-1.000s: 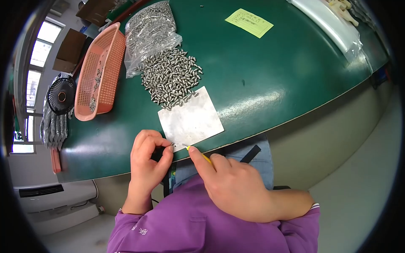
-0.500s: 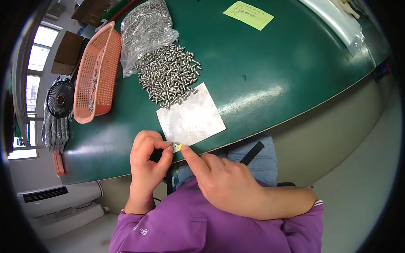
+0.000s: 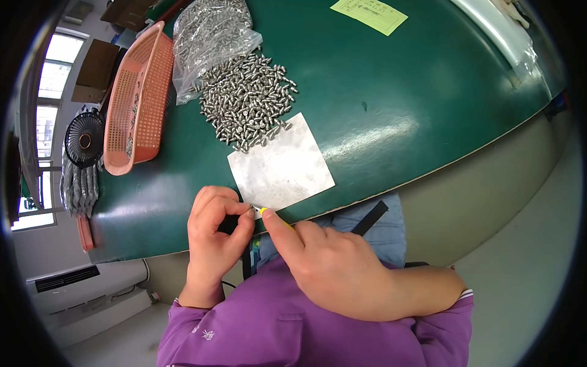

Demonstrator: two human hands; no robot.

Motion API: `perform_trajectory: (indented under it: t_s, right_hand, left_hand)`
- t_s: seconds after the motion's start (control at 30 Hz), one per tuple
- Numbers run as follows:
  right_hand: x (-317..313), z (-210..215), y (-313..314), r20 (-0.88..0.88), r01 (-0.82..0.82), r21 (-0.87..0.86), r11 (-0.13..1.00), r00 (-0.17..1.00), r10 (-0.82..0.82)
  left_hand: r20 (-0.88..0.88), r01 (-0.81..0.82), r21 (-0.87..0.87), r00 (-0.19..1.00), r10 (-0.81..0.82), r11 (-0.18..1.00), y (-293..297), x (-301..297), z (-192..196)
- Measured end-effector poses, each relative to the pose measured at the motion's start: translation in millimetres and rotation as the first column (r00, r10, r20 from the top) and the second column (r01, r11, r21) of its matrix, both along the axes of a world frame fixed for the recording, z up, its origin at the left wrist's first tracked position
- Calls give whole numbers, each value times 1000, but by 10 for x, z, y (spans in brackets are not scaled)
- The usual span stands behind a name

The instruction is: The recorder is using a utility knife to scrape individual metal pins before placing them into a tray at a manufacturing workbench.

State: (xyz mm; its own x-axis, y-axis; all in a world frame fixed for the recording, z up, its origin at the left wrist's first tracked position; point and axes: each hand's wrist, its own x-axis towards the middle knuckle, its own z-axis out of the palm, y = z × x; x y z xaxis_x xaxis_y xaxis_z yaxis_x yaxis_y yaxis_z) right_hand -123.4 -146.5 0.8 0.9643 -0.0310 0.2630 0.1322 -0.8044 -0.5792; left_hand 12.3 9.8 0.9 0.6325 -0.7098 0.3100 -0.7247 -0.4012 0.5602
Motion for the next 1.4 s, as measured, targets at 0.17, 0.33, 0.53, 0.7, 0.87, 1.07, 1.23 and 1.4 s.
perform_trajectory:
  t_s: [0.17, 0.33, 0.53, 0.7, 0.87, 1.07, 1.23, 1.4]
  right_hand:
    - [4, 120, -4, -98, -14, -116, 993, 995, 3]
    - [54, 48, -219, 85, 10, 363, 932, 995, -43]
    - [313, -2, -830, 110, 166, 822, 545, 893, -437]
    - [337, -118, -980, 51, 247, 779, 576, 891, -451]
    - [408, -141, -933, 62, 336, 580, 743, 890, -451]
    - [409, -119, -914, 70, 329, 580, 745, 891, -449]
    - [410, -117, -931, 96, 315, 567, 761, 893, -440]
    - [397, -93, -930, 116, 306, 539, 785, 896, -430]
  left_hand:
    - [-1, 6, -18, 1000, -6, 1000, -9, 0, -20]
    - [-227, -95, -161, 972, 57, 982, 67, -55, -71]
    - [-685, -275, -679, 569, -454, 680, 183, 70, -116]
    - [-546, -259, -740, 770, -330, 620, 312, 510, 174]
    - [-54, -397, -598, 887, 459, 697, 632, 1548, 626]
    - [13, -235, -162, 971, 241, 958, 206, 1245, 352]
    - [61, -128, 95, 991, 123, 987, -107, 1274, 110]
    - [105, -65, 121, 993, 52, 991, -134, 1414, -3]
